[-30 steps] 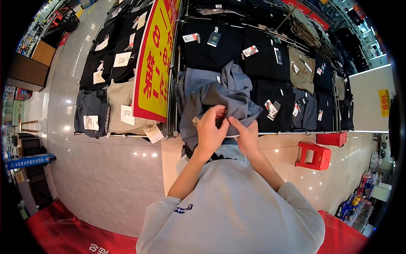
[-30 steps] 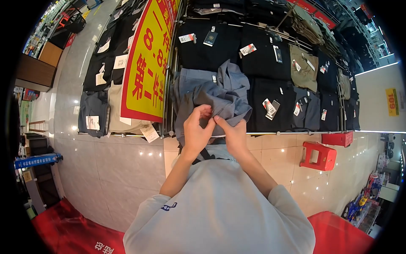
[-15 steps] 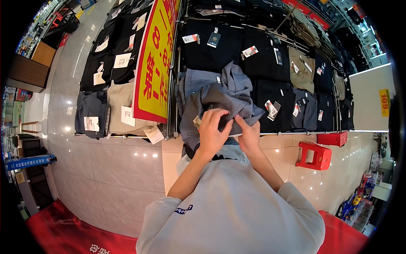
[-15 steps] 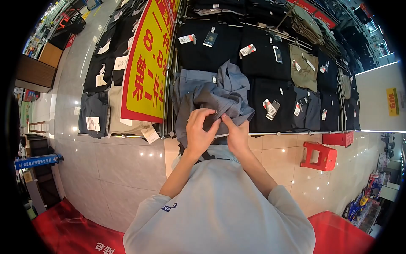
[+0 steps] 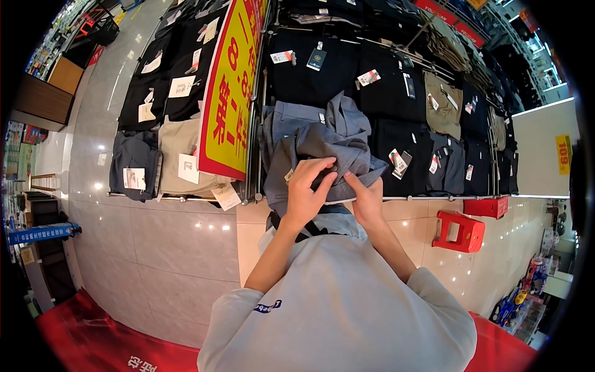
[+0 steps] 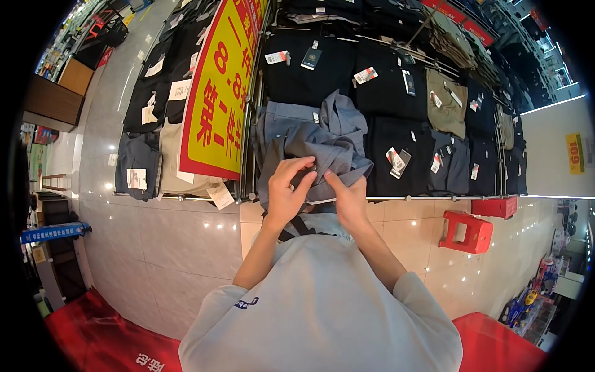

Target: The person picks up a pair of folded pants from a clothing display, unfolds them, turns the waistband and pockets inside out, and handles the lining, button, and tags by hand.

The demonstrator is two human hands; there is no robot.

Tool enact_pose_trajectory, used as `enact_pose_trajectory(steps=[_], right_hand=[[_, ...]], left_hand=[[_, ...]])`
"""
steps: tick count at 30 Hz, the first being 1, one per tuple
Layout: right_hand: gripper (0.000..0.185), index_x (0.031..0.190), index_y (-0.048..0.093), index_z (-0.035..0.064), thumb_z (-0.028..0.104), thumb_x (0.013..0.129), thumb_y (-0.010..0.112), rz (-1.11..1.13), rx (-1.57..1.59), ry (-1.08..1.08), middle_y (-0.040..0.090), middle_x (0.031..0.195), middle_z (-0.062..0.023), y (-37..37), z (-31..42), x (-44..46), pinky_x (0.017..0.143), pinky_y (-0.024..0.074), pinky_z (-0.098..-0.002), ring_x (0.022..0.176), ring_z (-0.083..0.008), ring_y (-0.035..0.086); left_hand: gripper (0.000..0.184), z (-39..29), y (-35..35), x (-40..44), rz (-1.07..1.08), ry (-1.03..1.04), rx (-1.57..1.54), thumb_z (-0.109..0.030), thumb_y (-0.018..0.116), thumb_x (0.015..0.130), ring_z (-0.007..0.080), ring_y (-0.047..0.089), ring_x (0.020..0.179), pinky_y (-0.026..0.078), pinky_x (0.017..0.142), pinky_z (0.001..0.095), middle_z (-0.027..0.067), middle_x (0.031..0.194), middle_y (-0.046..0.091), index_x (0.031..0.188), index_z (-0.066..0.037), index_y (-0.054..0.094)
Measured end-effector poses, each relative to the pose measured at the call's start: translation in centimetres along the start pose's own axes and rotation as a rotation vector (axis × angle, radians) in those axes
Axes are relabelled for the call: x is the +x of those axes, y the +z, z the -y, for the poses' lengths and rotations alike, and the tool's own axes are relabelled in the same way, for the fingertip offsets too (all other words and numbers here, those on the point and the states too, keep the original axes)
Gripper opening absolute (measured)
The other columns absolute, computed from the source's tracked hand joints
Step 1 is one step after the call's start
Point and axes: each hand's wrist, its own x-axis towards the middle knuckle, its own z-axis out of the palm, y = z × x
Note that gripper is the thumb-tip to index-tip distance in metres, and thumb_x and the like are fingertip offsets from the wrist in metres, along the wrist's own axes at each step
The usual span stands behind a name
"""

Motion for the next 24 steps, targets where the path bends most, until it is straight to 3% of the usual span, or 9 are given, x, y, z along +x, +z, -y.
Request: enact_pose_trajectory(steps=[7, 10, 16, 24], right_hand=[[0.034, 0.121, 0.058, -0.0041, 0.000, 0.088, 0.068, 0.019, -0.060, -0.015, 0.066, 0.115, -0.0100, 0.0, -0.2, 0.0, 0.093, 0.0498, -0.0327, 0.104, -0.0178, 0.063], [0.034, 0.121, 0.058, -0.0041, 0.001, 0.088, 0.069, 0.021, -0.068, -0.017, 0.066, 0.115, -0.0101, 0.0, -0.2, 0.0, 0.093, 0.0497, -0.0327, 0.104, -0.0177, 0.063], [0.033, 0.119, 0.059, -0.0041, 0.001, 0.088, 0.069, 0.010, -0.081, -0.052, 0.066, 0.114, -0.0094, 0.1, -0.4, 0.0, 0.091, 0.0498, -0.0317, 0.102, -0.0168, 0.063], [0.034, 0.118, 0.060, -0.0042, 0.000, 0.086, 0.071, 0.033, -0.075, -0.105, 0.066, 0.112, -0.0082, 0.3, -0.7, -0.2, 0.089, 0.0501, -0.0303, 0.099, -0.0153, 0.062]], left_hand=[[0.019, 0.9, -0.8, 0.1, 0.147, -0.118, -0.184, 0.002, 0.071, 0.085, 0.0172, 0.062, 0.081, 0.051, 0.075, 0.0276, 0.0079, 0.100, 0.060, 0.102, 0.000, 0.062], [0.019, 1.2, -0.7, 0.0, 0.167, -0.186, -0.308, 0.009, 0.068, 0.086, 0.0121, 0.060, 0.089, 0.052, 0.081, 0.0246, 0.0062, 0.104, 0.056, 0.100, 0.001, 0.059], [0.019, 2.4, -0.6, -0.4, 0.174, -0.225, -0.494, 0.010, 0.068, 0.086, 0.0125, 0.058, 0.099, 0.052, 0.086, 0.0252, 0.0066, 0.109, 0.053, 0.099, 0.001, 0.058], [0.021, 2.6, -1.0, -0.5, 0.160, -0.222, -0.611, 0.012, 0.070, 0.083, 0.0119, 0.056, 0.100, 0.049, 0.087, 0.0245, 0.0056, 0.108, 0.051, 0.096, 0.000, 0.059]])
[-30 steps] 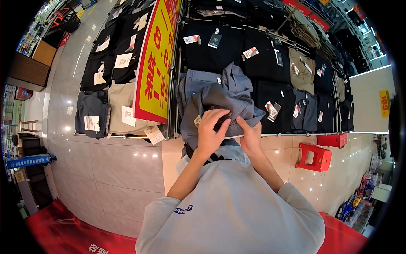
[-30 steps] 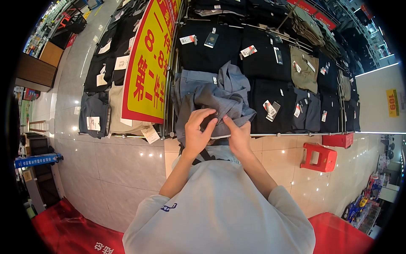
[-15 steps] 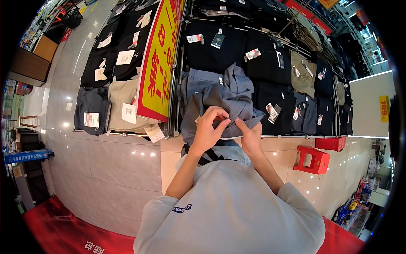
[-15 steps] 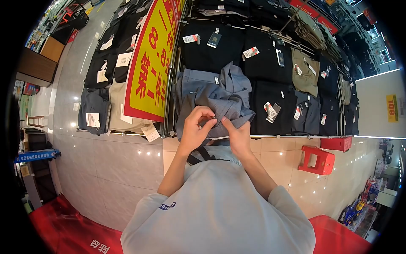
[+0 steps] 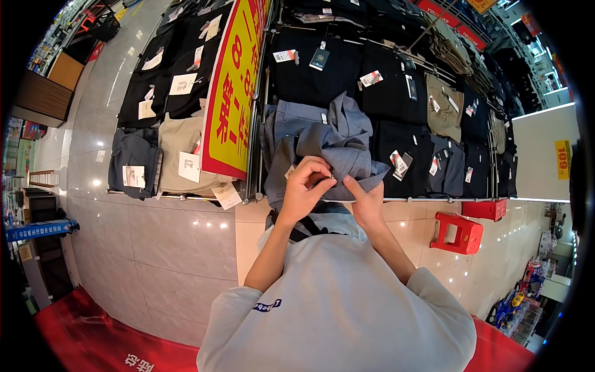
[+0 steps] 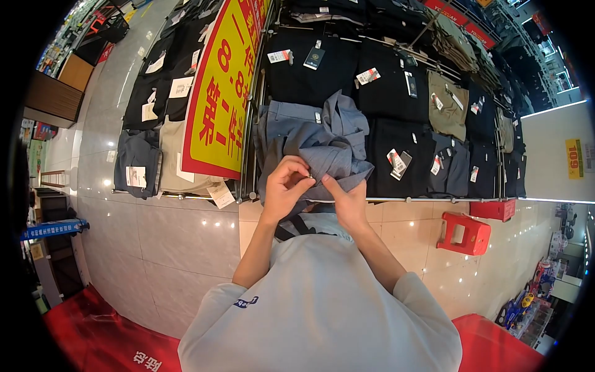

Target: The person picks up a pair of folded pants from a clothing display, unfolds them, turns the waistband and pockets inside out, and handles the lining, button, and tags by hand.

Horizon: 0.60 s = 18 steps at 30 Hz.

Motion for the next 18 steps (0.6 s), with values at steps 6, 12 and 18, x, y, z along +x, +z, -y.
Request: enact_pose_trajectory(steps=[6, 12, 18], right_hand=[[0.038, 0.121, 0.059, -0.0039, 0.001, 0.086, 0.072, 0.027, 0.034, -0.009, 0.066, 0.114, -0.0089, -0.3, -0.4, -0.1, 0.092, 0.0493, -0.0311, 0.103, -0.0164, 0.062], [0.042, 0.127, 0.055, -0.0025, -0.001, 0.087, 0.070, 0.088, 0.133, 0.031, 0.064, 0.120, -0.0101, -0.5, -0.5, 0.1, 0.097, 0.0490, -0.0340, 0.109, -0.0191, 0.062], [0.043, 0.137, 0.045, 0.0009, 0.003, 0.096, 0.057, 0.083, 0.382, 0.266, 0.057, 0.133, -0.0126, -1.2, -0.9, -0.1, 0.106, 0.0455, -0.0406, 0.122, -0.0246, 0.057]], left_hand=[[0.021, 0.2, -0.4, -0.1, 0.025, 0.020, -0.028, 0.012, 0.071, 0.082, 0.0117, 0.056, 0.097, 0.048, 0.085, 0.0242, 0.0057, 0.107, 0.051, 0.096, 0.000, 0.061], [0.021, 0.2, -0.4, -0.1, 0.023, 0.036, -0.050, 0.013, 0.072, 0.082, 0.0120, 0.057, 0.097, 0.049, 0.082, 0.0244, 0.0062, 0.107, 0.051, 0.096, 0.000, 0.063], [0.024, -0.3, 0.4, -0.1, -0.067, 0.232, 0.273, 0.012, 0.077, 0.076, 0.0155, 0.060, 0.092, 0.049, 0.078, 0.0261, 0.0089, 0.103, 0.057, 0.092, -0.001, 0.065]])
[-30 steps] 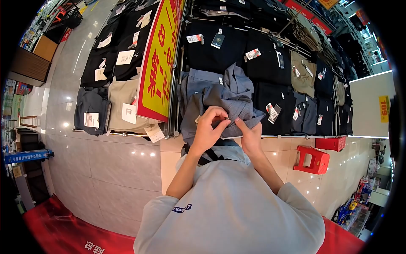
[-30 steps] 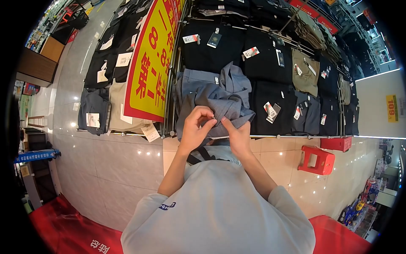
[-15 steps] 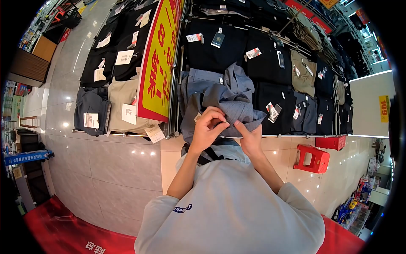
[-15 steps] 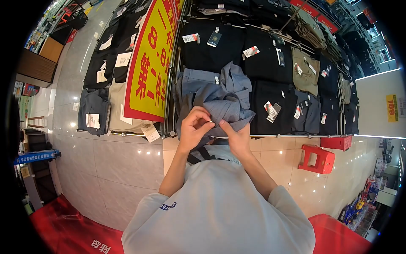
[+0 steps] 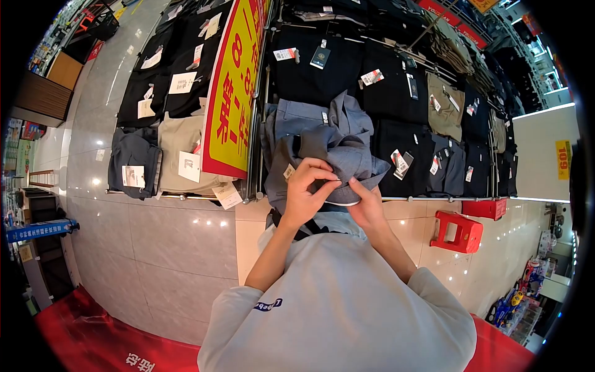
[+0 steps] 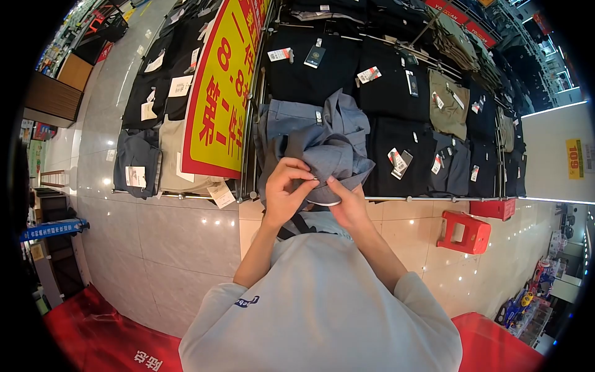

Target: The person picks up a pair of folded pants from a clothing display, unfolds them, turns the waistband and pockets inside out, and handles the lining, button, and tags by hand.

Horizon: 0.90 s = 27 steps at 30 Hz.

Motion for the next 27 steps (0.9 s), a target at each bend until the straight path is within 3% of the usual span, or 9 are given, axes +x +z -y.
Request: enact_pose_trajectory(steps=[8, 17, 20, 23, 27], right_hand=[[0.042, 0.137, 0.046, 0.0010, 0.005, 0.097, 0.058, 0.070, 0.185, 0.097, 0.058, 0.133, -0.0133, -1.2, 0.0, 0.0, 0.108, 0.0437, -0.0428, 0.124, -0.0264, 0.056], [0.039, 0.135, 0.048, -0.0002, 0.006, 0.098, 0.054, 0.107, 0.227, 0.129, 0.058, 0.133, -0.0148, -1.6, -0.2, 0.2, 0.108, 0.0442, -0.0434, 0.125, -0.0272, 0.056], [0.039, 0.136, 0.048, -0.0003, 0.006, 0.098, 0.054, 0.127, 0.231, 0.130, 0.058, 0.133, -0.0146, -1.7, -0.3, 0.3, 0.108, 0.0444, -0.0437, 0.125, -0.0273, 0.056], [0.039, 0.136, 0.048, -0.0001, 0.007, 0.098, 0.054, 0.115, 0.220, 0.121, 0.058, 0.133, -0.0140, -1.3, -0.2, 0.3, 0.107, 0.0447, -0.0437, 0.125, -0.0271, 0.056], [0.041, 0.137, 0.047, 0.0007, 0.007, 0.098, 0.055, 0.094, 0.180, 0.102, 0.058, 0.134, -0.0131, -0.7, 0.0, 0.2, 0.107, 0.0448, -0.0436, 0.125, -0.0265, 0.056]], left_hand=[[0.027, -1.5, 2.0, -0.2, -0.204, 0.193, 0.300, 0.004, 0.085, 0.068, 0.0189, 0.063, 0.078, 0.050, 0.067, 0.0277, 0.0081, 0.088, 0.062, 0.084, -0.003, 0.065], [0.025, -1.6, 2.4, -0.4, -0.232, 0.138, 0.269, 0.001, 0.086, 0.069, 0.0190, 0.062, 0.077, 0.049, 0.069, 0.0285, 0.0078, 0.088, 0.062, 0.083, -0.003, 0.065], [0.026, -1.6, 2.5, -0.5, -0.238, 0.118, 0.265, 0.000, 0.085, 0.070, 0.0189, 0.062, 0.078, 0.049, 0.070, 0.0282, 0.0081, 0.088, 0.062, 0.086, -0.003, 0.065], [0.034, -1.8, 2.5, -0.3, -0.236, 0.139, 0.293, 0.000, 0.085, 0.071, 0.0181, 0.061, 0.079, 0.049, 0.071, 0.0275, 0.0078, 0.089, 0.060, 0.098, -0.002, 0.065], [0.034, -2.1, 2.0, -0.3, -0.172, -0.037, 0.167, 0.000, 0.076, 0.082, 0.0123, 0.058, 0.083, 0.048, 0.075, 0.0250, 0.0050, 0.092, 0.059, 0.113, 0.000, 0.062]])
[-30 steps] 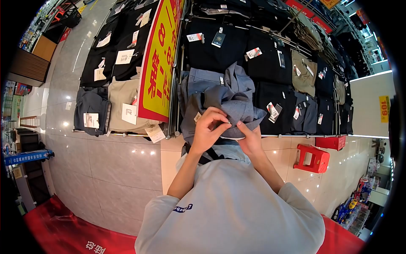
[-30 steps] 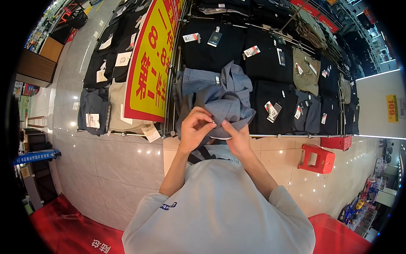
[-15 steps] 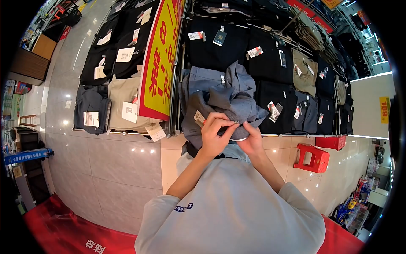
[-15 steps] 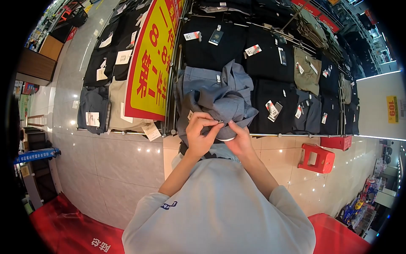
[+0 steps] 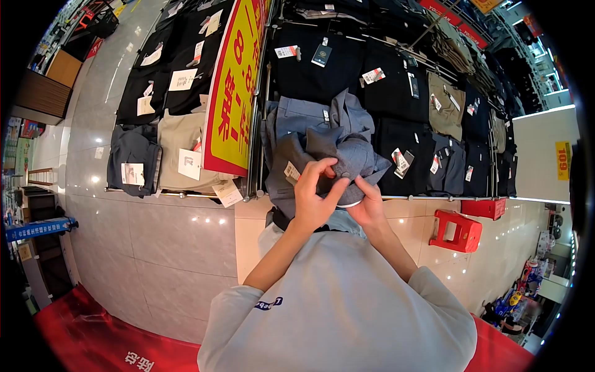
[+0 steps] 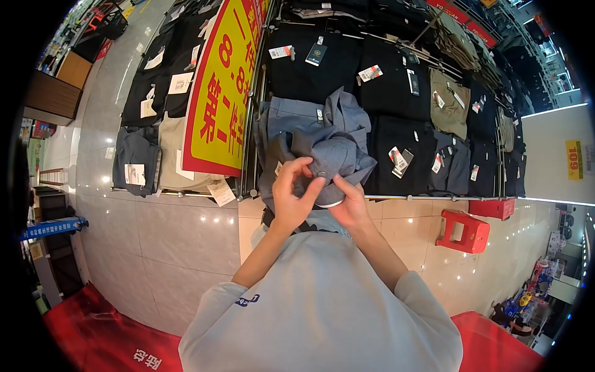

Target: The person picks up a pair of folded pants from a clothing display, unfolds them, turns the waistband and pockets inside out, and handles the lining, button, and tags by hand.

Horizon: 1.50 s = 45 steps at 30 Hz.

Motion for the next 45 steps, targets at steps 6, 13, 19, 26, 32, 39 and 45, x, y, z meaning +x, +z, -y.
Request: enact_pose_trajectory(steps=[6, 13, 19, 26, 32, 39, 45], right_hand=[[0.045, 0.139, 0.043, 0.0018, 0.008, 0.097, 0.059, -0.098, -0.044, -0.020, 0.055, 0.135, -0.0120, 2.4, 0.9, -0.1, 0.108, 0.0442, -0.0427, 0.126, -0.0245, 0.054], [0.046, 0.131, 0.051, 0.0020, 0.003, 0.090, 0.069, -0.151, -0.297, -0.081, 0.062, 0.124, -0.0090, 5.0, 1.5, 0.0, 0.099, 0.0489, -0.0363, 0.114, -0.0203, 0.061], [0.047, 0.131, 0.051, 0.0022, 0.004, 0.088, 0.072, -0.176, -0.318, -0.102, 0.063, 0.123, -0.0085, 5.0, 1.6, 0.0, 0.097, 0.0498, -0.0357, 0.112, -0.0195, 0.062], [0.047, 0.133, 0.051, 0.0035, 0.008, 0.091, 0.070, -0.136, -0.269, -0.015, 0.062, 0.126, -0.0083, 4.6, 1.5, -0.2, 0.097, 0.0495, -0.0376, 0.115, -0.0201, 0.060], [0.043, 0.132, 0.052, 0.0043, 0.008, 0.093, 0.069, -0.130, -0.230, 0.001, 0.062, 0.126, -0.0076, 4.6, 1.0, 0.0, 0.097, 0.0500, -0.0381, 0.116, -0.0205, 0.060], [0.043, 0.132, 0.053, 0.0040, 0.007, 0.092, 0.068, -0.113, -0.259, 0.021, 0.062, 0.125, -0.0076, 4.1, 1.5, 0.4, 0.097, 0.0500, -0.0385, 0.116, -0.0205, 0.060], [0.043, 0.132, 0.053, 0.0036, 0.008, 0.093, 0.068, -0.146, -0.213, 0.040, 0.062, 0.125, -0.0078, 4.5, 1.0, 0.3, 0.097, 0.0499, -0.0388, 0.115, -0.0206, 0.061]], left_hand=[[0.024, -0.6, -0.5, 0.4, 0.010, -0.242, -0.327, 0.003, 0.064, 0.093, 0.0086, 0.057, 0.089, 0.049, 0.080, 0.0232, 0.0043, 0.096, 0.059, 0.116, 0.003, 0.061], [0.028, -1.3, -0.7, 0.7, 0.028, -0.300, -0.295, 0.006, 0.067, 0.089, 0.0088, 0.059, 0.091, 0.051, 0.083, 0.0234, 0.0048, 0.098, 0.062, 0.117, 0.003, 0.062], [0.023, -1.8, -0.8, 1.3, 0.030, -0.363, -0.335, 0.005, 0.068, 0.088, 0.0082, 0.060, 0.091, 0.051, 0.082, 0.0222, 0.0037, 0.097, 0.062, 0.110, 0.002, 0.062], [0.022, -2.2, -1.1, 1.6, 0.030, -0.410, -0.428, 0.007, 0.067, 0.086, 0.0069, 0.059, 0.089, 0.049, 0.081, 0.0210, 0.0026, 0.096, 0.061, 0.106, 0.002, 0.062], [0.020, -1.9, -1.0, 1.6, -0.001, -0.410, -0.427, 0.007, 0.066, 0.086, 0.0066, 0.060, 0.088, 0.050, 0.081, 0.0213, 0.0033, 0.097, 0.063, 0.105, 0.003, 0.063], [0.018, -1.7, -1.2, 1.7, 0.039, -0.408, -0.369, 0.007, 0.066, 0.086, 0.0059, 0.060, 0.086, 0.049, 0.079, 0.0203, 0.0025, 0.096, 0.063, 0.103, 0.003, 0.064], [0.017, -1.8, -0.9, 1.7, -0.019, -0.425, -0.354, 0.007, 0.067, 0.085, 0.0059, 0.060, 0.085, 0.049, 0.078, 0.0199, 0.0024, 0.093, 0.064, 0.102, 0.003, 0.066]])
